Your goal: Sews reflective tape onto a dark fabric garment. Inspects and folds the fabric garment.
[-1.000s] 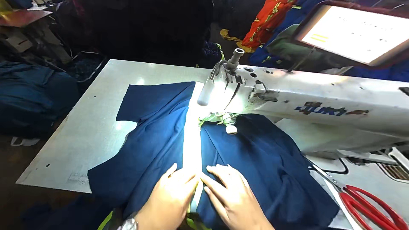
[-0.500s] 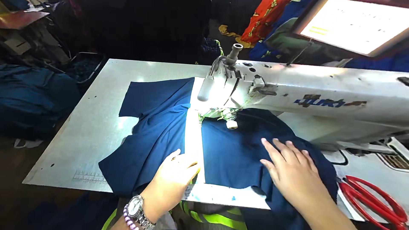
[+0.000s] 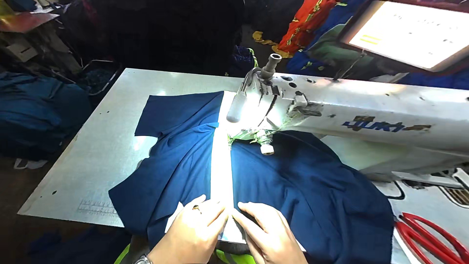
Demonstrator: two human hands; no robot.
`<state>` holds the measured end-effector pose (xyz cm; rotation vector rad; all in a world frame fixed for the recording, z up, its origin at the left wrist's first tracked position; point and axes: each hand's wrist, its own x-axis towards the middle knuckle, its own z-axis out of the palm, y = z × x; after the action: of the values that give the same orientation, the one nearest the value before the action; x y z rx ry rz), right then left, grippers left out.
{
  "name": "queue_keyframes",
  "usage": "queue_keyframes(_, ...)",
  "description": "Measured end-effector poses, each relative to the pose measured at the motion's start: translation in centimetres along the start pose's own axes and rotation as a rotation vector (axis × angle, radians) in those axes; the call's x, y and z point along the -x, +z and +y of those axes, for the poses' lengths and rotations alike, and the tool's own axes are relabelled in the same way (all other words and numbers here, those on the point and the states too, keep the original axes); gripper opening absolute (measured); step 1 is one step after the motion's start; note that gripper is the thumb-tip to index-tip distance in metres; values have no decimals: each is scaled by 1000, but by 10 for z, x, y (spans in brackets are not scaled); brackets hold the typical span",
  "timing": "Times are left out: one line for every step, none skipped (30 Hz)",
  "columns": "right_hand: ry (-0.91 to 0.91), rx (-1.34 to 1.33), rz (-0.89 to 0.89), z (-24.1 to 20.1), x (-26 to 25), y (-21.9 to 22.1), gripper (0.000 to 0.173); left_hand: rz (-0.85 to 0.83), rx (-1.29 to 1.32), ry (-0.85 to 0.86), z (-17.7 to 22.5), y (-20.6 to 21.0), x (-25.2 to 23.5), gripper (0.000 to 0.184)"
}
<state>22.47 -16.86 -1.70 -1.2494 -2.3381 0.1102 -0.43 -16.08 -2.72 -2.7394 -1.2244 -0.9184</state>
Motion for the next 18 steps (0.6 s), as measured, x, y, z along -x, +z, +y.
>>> queue_keyframes(1, 5, -16, -1, -1, -2, 31, -9, 4, 1, -1, 0, 0, 28)
queue_keyframes(2, 4, -27, -1, -3, -3, 31, -12, 10, 2, -1, -1, 0, 28)
queue_keyframes(3, 3, -33, -1, -5, -4, 31, -18, 13, 2, -2, -2, -2, 28)
queue_keyframes(3, 5, -34, 0, -8, -4, 31, -28, 18, 3, -2, -5, -5, 27)
queue_keyframes(-4, 18, -23, 3, -13, -2, 31, -36, 18, 1, -3, -9, -11, 26)
queue_keyframes(-10, 41, -4, 5, -18, 0, 32, -56, 19, -8, -6, -10, -16, 26)
queue_keyframes(-13, 62, 14, 8, -26, 2, 33, -82, 35, -24, -11, -9, -21, 27)
queue_keyframes(-8, 83, 26, 11, -34, 4, 35, -134, 49, -50, -18, -6, -25, 31)
queue_keyframes(6, 89, 23, 15, -42, 5, 36, -194, 75, -74, -25, -4, -30, 34)
queue_keyframes(28, 88, 7, 18, -50, 6, 37, -257, 101, -96, -32, -3, -38, 36)
queue_keyframes(51, 91, -10, 23, -58, 8, 37, -305, 123, -104, -39, -3, -47, 37)
queue_keyframes(71, 92, -20, 28, -66, 9, 36, -339, 137, -110, -46, -3, -55, 38)
queue_keyframes(87, 96, -30, 33, -73, 11, 35, -361, 149, -117, -52, -3, -64, 39)
queue_keyframes(95, 101, -35, 38, -80, 12, 34, -397, 160, -137, -58, -2, -72, 40)
queue_keyframes(102, 110, -43, 42, -88, 13, 33, -428, 166, -161, -64, -2, -80, 40)
queue_keyframes(102, 121, -47, 45, -95, 15, 33, -466, 162, -182, -71, -2, -87, 41)
queue_keyframes(97, 139, -47, 47, -101, 16, 33, -489, 164, -198, -77, -1, -94, 41)
queue_keyframes(96, 146, -54, 49, -104, 17, 33, -499, 162, -208, -83, 2, -100, 41)
